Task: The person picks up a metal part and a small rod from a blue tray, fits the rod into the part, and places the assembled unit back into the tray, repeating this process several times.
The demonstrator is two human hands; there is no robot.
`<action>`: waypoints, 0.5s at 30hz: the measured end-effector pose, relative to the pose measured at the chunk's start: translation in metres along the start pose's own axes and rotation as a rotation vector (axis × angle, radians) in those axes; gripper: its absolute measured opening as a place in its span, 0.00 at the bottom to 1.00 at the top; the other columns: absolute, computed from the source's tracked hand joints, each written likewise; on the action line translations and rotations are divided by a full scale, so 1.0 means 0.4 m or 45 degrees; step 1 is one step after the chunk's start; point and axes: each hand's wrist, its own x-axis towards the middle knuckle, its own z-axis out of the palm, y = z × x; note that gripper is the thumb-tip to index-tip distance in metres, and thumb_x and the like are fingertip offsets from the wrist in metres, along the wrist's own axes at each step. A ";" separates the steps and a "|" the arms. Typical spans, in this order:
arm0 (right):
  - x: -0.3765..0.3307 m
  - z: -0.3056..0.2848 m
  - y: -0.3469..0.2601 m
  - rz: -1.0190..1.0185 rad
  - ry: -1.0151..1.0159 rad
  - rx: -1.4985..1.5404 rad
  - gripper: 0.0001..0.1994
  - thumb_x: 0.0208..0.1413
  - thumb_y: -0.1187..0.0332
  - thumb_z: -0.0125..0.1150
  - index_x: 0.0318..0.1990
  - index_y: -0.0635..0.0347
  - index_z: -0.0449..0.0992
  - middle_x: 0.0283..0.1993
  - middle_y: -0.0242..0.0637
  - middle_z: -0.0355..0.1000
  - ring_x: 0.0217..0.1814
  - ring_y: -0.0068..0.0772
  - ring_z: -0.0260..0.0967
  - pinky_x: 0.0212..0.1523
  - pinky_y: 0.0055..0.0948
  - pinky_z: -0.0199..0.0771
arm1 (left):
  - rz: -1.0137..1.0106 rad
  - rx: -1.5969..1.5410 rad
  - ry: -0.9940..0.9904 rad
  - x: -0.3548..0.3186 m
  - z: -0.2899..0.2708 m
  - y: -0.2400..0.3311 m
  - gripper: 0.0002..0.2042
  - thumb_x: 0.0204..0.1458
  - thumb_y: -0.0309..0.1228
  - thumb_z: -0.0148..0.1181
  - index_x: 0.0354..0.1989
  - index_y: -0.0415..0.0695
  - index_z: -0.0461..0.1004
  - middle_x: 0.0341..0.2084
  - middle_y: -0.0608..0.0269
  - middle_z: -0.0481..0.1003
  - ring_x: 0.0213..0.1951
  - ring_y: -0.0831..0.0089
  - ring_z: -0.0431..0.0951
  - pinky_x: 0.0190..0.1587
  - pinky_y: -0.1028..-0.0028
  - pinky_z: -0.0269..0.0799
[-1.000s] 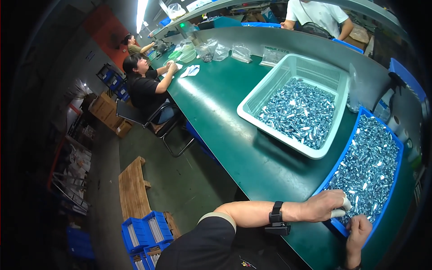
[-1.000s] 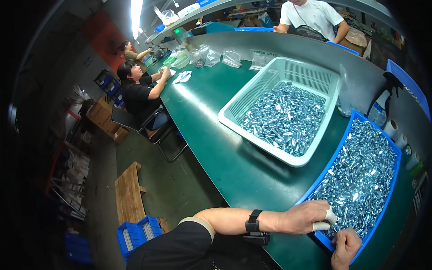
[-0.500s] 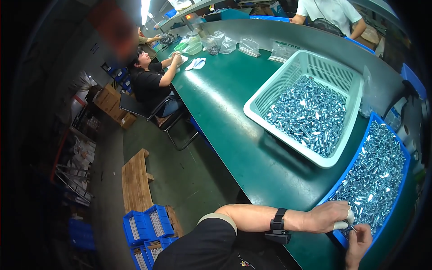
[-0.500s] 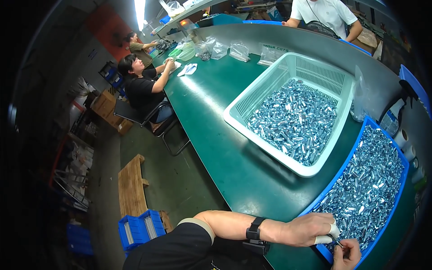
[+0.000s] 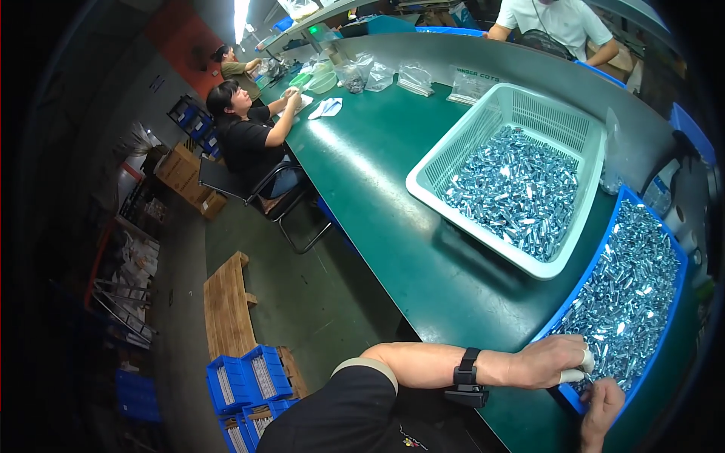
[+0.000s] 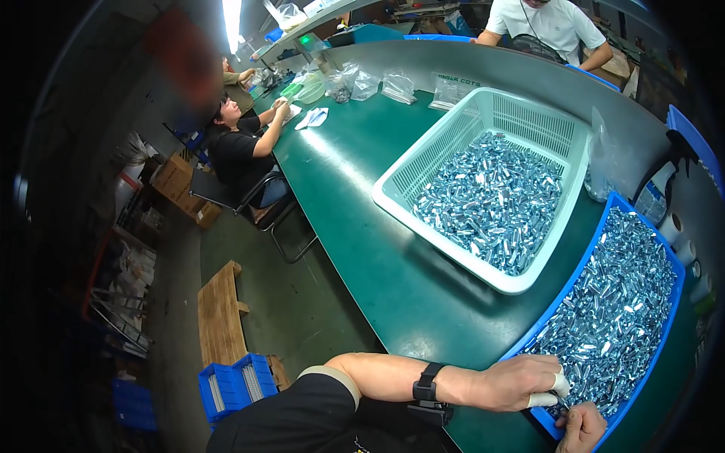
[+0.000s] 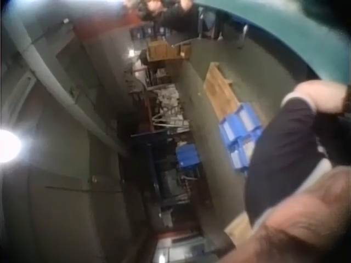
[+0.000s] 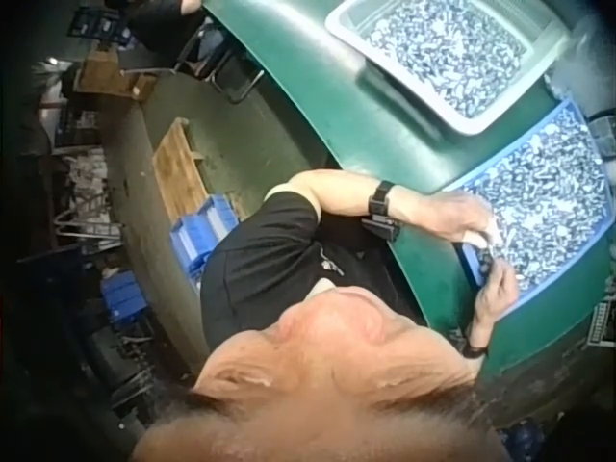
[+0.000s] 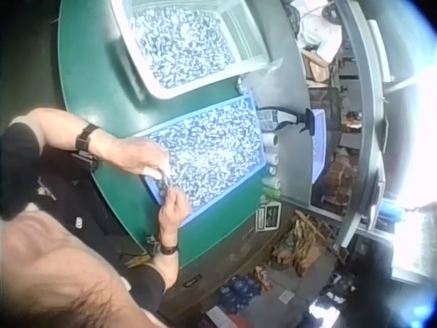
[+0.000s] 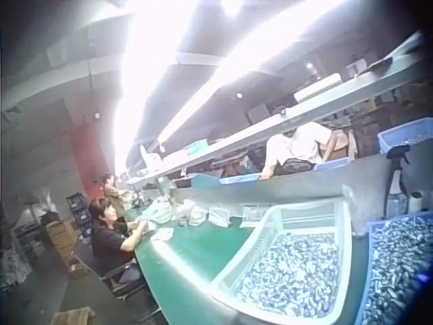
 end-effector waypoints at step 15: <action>0.003 -0.001 -0.018 0.097 -0.031 0.056 0.08 0.67 0.71 0.56 0.34 0.62 0.71 0.26 0.29 0.67 0.27 0.18 0.63 0.29 0.20 0.61 | -0.008 0.011 -0.002 -0.002 0.001 -0.004 0.09 0.53 0.25 0.67 0.39 0.42 0.74 0.32 0.59 0.73 0.39 0.55 0.73 0.41 0.59 0.70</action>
